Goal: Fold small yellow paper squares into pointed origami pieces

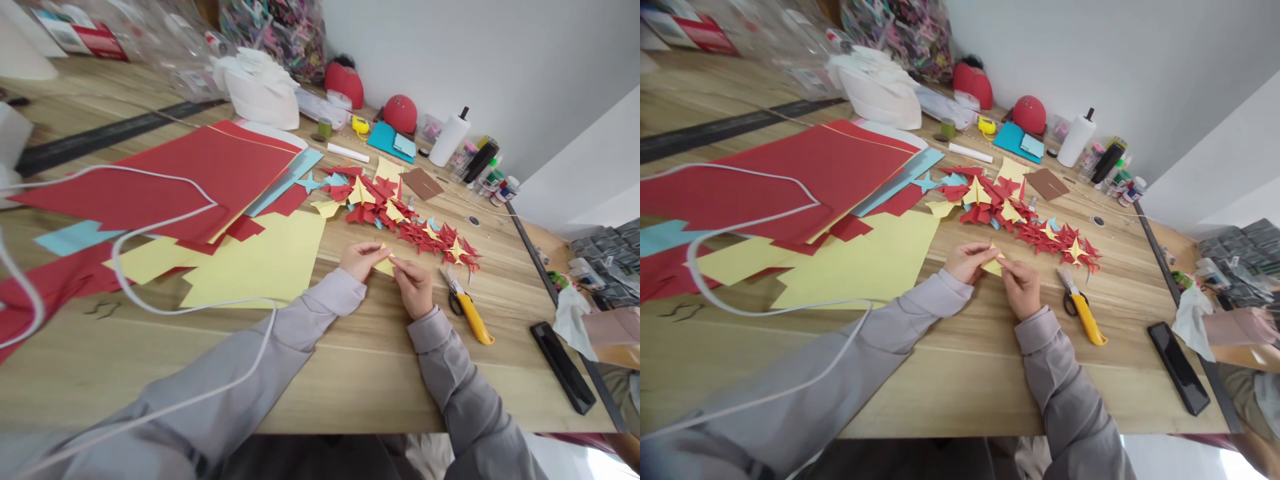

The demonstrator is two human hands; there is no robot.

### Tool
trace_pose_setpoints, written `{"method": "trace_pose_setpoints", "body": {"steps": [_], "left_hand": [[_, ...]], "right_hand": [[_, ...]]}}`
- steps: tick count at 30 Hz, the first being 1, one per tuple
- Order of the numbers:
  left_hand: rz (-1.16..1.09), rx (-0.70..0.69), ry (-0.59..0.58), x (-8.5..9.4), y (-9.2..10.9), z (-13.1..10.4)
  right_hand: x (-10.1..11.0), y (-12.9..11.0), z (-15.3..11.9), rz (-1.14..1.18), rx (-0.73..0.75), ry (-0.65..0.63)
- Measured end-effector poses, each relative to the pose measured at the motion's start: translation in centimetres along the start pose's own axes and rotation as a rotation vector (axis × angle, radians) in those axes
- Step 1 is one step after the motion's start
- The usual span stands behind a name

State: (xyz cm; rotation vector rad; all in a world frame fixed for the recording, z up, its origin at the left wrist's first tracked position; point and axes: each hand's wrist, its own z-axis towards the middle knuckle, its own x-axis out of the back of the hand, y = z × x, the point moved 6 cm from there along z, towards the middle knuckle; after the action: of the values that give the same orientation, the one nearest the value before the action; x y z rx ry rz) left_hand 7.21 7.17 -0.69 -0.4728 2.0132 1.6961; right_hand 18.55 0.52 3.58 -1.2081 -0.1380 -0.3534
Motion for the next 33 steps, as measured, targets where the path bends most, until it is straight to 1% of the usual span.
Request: {"method": "trace_pose_setpoints", "body": {"steps": [3,7,10,14,20,28,33], "left_hand": [[0.02,0.002,-0.016,0.1,-0.2,0.1],[0.039,-0.043,-0.07,-0.3,0.3,-0.3],[0.048,-0.042,-0.098,-0.6,0.4,-0.5],[0.112,-0.061,-0.103,-0.6,0.5,-0.6],[0.213,-0.111,-0.085,-0.5,1.3,-0.7],[0.233,-0.125,-0.089,-0.9,1.3,-1.0],[0.252,-0.137,-0.073,-0.7,1.4,-1.0]], "right_hand": [[-0.1,-0.1,0.0,0.078,-0.076,0.006],[-0.5,0.3,0.2,0.154,-0.187,0.008],[-0.6,0.5,0.5,0.166,-0.231,-0.017],[-0.5,0.6,0.6,0.197,-0.278,0.001],[-0.5,0.7,0.6,0.232,-0.284,0.003],[-0.4,0.9,0.6,0.157,-0.275,-0.022],[-0.4,1.2,0.5,0.205,-0.288,-0.03]]}}
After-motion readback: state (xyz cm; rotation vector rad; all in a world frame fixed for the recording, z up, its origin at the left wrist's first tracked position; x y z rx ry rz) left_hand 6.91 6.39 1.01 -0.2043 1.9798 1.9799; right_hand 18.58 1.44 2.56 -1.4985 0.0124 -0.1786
